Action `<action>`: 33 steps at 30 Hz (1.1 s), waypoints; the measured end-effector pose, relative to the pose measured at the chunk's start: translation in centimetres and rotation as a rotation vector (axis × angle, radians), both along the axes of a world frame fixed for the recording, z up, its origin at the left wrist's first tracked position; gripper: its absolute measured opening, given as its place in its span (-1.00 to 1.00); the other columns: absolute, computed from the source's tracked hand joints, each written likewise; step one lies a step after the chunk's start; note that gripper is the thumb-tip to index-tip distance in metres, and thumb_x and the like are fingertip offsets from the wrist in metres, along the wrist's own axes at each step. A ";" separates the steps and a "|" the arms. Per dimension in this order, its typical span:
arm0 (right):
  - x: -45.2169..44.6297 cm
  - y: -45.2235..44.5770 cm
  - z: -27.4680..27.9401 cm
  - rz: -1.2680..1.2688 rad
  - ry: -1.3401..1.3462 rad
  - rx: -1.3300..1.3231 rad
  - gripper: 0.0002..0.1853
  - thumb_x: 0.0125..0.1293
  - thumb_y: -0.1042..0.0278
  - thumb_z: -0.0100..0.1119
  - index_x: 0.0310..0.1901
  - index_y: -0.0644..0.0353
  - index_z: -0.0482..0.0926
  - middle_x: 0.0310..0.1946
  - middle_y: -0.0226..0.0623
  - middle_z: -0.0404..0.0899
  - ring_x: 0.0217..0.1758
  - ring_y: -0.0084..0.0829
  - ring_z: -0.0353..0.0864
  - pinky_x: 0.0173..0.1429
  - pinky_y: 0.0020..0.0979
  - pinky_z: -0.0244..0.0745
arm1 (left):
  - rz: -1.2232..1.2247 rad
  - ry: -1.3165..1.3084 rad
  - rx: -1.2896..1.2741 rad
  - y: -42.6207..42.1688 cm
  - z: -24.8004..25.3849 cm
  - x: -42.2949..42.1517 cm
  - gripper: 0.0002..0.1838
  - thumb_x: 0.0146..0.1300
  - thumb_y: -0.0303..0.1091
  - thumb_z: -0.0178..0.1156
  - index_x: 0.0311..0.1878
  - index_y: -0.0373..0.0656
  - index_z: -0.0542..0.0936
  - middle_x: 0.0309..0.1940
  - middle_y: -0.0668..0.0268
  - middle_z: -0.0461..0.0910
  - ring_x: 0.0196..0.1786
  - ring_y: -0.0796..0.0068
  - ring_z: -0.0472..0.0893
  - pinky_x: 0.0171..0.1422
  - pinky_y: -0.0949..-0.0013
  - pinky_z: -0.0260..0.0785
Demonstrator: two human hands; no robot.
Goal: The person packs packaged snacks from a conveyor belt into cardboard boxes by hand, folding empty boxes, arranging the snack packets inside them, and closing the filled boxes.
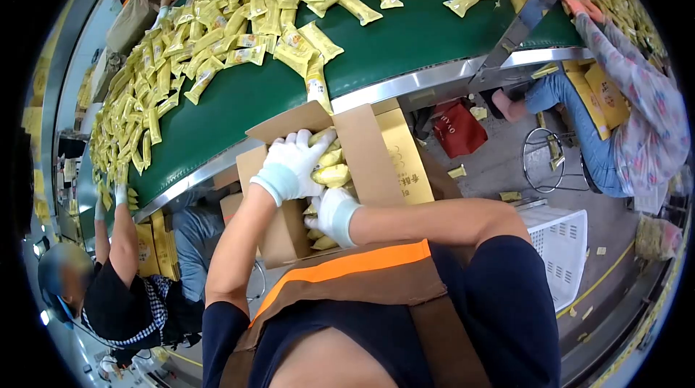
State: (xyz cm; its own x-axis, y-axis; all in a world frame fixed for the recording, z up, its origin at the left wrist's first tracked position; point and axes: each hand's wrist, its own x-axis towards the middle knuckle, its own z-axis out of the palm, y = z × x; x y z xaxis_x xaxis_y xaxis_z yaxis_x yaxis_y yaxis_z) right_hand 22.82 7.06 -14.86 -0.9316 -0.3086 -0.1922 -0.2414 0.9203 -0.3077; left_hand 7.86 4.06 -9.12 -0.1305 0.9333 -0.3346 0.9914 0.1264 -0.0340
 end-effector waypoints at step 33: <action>-37.1 35.5 2.8 -0.717 0.389 -0.337 -0.16 0.20 -0.47 0.06 0.40 -0.09 0.42 0.35 -0.06 0.45 0.39 -0.09 0.43 0.45 -0.24 0.28 | -0.235 -0.252 0.610 12.4 -3.8 -15.7 -0.39 0.05 0.07 0.36 0.16 0.03 0.60 0.01 0.24 0.55 0.23 0.14 0.45 0.43 -0.12 0.11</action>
